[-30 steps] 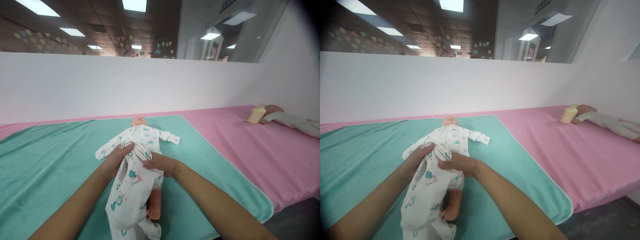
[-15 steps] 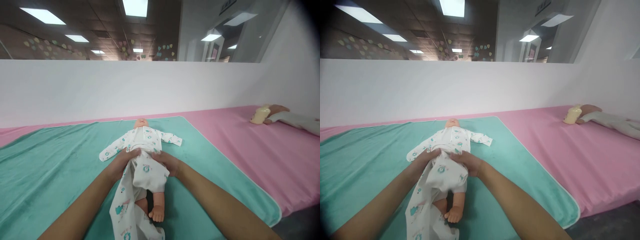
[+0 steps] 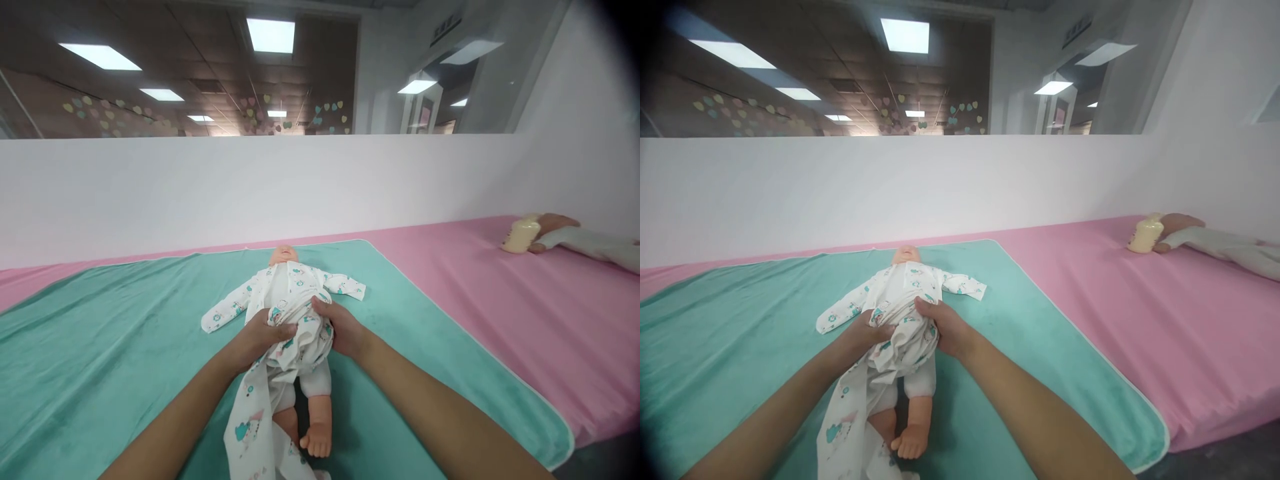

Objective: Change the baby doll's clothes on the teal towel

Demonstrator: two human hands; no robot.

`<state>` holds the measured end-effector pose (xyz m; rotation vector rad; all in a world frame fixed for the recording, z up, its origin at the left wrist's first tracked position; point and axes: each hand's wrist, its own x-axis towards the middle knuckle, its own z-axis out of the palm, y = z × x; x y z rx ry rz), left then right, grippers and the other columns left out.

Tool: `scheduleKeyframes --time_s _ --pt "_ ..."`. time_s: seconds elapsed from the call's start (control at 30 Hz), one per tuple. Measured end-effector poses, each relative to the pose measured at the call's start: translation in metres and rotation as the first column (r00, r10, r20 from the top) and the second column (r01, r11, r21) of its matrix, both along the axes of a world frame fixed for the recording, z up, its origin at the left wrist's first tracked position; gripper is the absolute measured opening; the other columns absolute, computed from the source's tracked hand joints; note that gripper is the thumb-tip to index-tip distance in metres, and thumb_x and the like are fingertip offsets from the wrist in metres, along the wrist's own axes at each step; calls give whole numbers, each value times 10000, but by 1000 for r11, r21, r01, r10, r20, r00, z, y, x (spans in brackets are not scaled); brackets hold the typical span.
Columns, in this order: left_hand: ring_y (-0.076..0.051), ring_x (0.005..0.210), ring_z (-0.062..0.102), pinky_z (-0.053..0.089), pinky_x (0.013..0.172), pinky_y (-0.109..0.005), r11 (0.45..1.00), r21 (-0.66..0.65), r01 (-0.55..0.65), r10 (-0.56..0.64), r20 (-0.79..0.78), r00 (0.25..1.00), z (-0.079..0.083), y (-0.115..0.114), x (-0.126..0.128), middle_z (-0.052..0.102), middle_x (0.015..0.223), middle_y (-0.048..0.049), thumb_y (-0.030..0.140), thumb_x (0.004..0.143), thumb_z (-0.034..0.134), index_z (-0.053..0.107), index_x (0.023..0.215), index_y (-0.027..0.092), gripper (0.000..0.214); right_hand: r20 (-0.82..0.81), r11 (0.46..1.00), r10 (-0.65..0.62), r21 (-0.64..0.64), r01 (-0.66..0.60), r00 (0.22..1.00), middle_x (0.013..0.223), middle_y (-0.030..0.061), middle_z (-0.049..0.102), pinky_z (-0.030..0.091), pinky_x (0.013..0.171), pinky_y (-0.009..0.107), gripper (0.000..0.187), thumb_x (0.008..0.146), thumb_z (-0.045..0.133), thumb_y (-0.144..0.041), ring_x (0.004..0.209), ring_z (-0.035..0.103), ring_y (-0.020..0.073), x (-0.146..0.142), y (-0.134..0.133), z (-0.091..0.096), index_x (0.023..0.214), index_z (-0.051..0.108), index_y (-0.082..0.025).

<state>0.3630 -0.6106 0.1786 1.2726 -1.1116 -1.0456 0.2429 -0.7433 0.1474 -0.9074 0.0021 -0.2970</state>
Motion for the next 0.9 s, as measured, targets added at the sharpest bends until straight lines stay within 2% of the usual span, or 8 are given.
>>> scheduleKeyframes --time_s 0.2,0.3,0.43,0.5,0.57,0.67,0.77,0.9 --pt "-289 902 648 508 797 -366 976 -64 -210 192 -214 958 2 -5 -4 711 911 -102 347 657 757 635 1098 117 512 -47 996 67 -48 -69 997 699 59 675 476 648 279 398 664 718 -419 615 604 152 -2 6 2 893 638 -103" --pt "-303 854 665 530 745 -389 970 -60 -235 207 -299 932 5 -4 -7 713 872 -114 393 641 762 585 1170 113 624 -60 936 265 -222 -272 962 462 15 558 352 430 218 409 695 683 -504 395 451 84 -5 10 4 616 586 -114" --pt "-301 838 665 533 722 -396 978 -67 -199 172 -284 943 14 3 -15 711 827 -98 413 690 722 570 1183 125 591 -107 862 344 -359 -359 933 435 -43 502 244 353 189 380 684 713 -486 336 353 47 -8 15 11 705 606 -122" --pt "-274 820 662 523 735 -368 977 -86 -197 166 -277 946 18 6 -19 706 801 -82 391 726 698 604 1121 125 486 -86 875 313 -362 -323 946 493 -28 537 290 374 186 388 654 738 -479 378 405 55 -8 15 12 719 612 -118" --pt "-232 748 654 509 723 -327 982 -75 -171 146 -262 954 19 8 -20 691 731 -67 383 753 678 646 1022 110 385 -5 928 215 -310 -206 977 548 0 567 384 458 197 401 668 720 -496 466 483 76 -8 15 12 676 601 -113" --pt "-183 663 621 482 685 -291 999 -14 -40 35 -222 974 15 7 -16 671 694 -68 419 798 626 674 942 91 362 55 976 84 -205 -71 995 565 16 572 452 573 232 446 708 656 -555 539 524 99 -7 12 10 655 590 -118" --pt "-219 780 633 477 736 -319 999 25 23 -17 -216 976 7 5 -11 689 879 -109 444 814 596 637 1079 103 434 -10 978 119 -169 -120 993 419 -34 420 363 432 206 521 714 608 -623 412 424 75 -7 10 11 529 473 -155" --pt "-274 1088 554 443 882 -351 991 -62 -117 111 -99 989 6 3 -2 563 1244 -131 426 822 583 439 1336 185 586 -83 962 65 -258 -84 994 394 -99 262 159 321 186 453 713 665 -539 335 213 34 -8 12 15 589 418 -180"
